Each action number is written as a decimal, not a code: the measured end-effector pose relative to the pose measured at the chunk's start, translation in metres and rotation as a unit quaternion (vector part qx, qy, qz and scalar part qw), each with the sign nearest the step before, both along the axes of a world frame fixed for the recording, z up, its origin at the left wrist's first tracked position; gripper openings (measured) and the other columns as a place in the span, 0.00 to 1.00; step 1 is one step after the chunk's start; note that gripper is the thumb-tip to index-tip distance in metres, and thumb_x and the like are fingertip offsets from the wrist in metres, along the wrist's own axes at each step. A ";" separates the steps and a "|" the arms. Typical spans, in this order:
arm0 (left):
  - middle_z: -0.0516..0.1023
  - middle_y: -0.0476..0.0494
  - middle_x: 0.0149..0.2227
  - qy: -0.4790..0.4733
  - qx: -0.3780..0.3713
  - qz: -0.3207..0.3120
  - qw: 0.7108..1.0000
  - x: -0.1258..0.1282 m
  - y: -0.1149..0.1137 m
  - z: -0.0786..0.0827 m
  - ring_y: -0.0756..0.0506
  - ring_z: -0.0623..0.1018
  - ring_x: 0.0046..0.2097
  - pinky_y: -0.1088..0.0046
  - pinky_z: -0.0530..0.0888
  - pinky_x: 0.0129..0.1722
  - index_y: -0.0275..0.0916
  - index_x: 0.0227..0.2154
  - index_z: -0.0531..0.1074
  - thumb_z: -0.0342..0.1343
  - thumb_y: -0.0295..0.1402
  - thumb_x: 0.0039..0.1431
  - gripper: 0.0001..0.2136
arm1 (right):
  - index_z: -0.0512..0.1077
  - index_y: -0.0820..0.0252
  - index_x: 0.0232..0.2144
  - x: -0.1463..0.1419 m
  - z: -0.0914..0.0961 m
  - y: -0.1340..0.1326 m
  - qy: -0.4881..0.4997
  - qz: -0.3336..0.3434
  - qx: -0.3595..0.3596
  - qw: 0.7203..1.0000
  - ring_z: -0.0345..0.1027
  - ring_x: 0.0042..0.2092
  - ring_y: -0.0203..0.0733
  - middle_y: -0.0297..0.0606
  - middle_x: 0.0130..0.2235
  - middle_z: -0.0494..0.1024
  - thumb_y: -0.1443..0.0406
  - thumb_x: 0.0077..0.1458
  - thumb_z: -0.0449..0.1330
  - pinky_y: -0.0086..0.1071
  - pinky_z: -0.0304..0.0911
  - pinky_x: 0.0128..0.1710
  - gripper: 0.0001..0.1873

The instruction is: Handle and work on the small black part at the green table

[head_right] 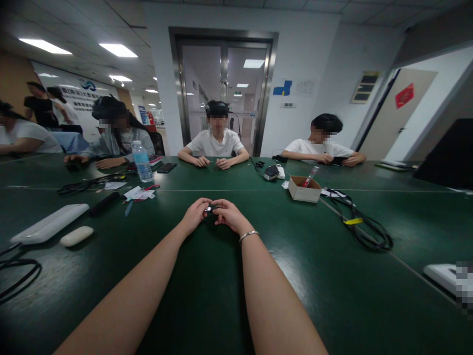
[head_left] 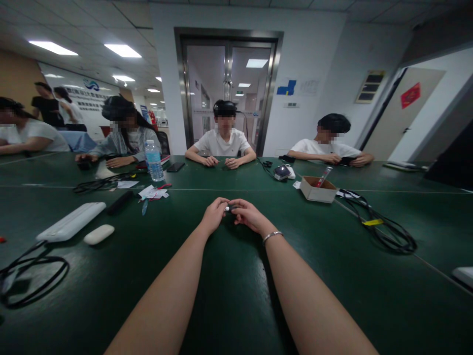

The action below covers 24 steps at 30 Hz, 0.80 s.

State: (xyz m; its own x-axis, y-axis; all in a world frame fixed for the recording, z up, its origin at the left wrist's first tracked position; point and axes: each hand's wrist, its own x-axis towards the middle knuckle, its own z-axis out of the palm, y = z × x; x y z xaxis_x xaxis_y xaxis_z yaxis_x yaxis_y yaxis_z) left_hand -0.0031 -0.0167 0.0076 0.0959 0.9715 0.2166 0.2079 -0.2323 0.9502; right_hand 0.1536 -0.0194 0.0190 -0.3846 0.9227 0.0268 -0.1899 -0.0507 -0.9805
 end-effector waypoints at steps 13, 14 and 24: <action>0.66 0.52 0.21 0.023 0.016 0.018 0.999 -0.001 0.000 -0.001 0.51 0.66 0.24 0.77 0.62 0.24 0.39 0.37 0.72 0.47 0.33 0.53 0.12 | 0.69 0.62 0.38 0.000 0.001 -0.001 -0.006 -0.002 0.001 1.000 0.57 0.19 0.26 0.28 0.24 0.68 0.74 0.45 0.59 0.24 0.67 0.20 0.14; 0.65 0.52 0.21 0.024 0.017 0.019 0.999 -0.001 0.001 -0.001 0.51 0.66 0.24 0.77 0.62 0.24 0.39 0.37 0.72 0.47 0.34 0.53 0.12 | 0.69 0.62 0.38 0.000 0.001 -0.001 -0.006 -0.002 0.001 1.000 0.57 0.19 0.26 0.28 0.25 0.69 0.75 0.45 0.59 0.24 0.67 0.20 0.14; 0.65 0.52 0.20 0.017 0.013 0.005 1.000 -0.001 0.000 -0.002 0.51 0.66 0.24 0.77 0.62 0.24 0.39 0.37 0.72 0.46 0.35 0.55 0.12 | 0.69 0.62 0.38 0.000 0.001 -0.001 -0.005 -0.003 -0.001 1.000 0.57 0.19 0.26 0.28 0.23 0.68 0.74 0.45 0.59 0.23 0.68 0.20 0.14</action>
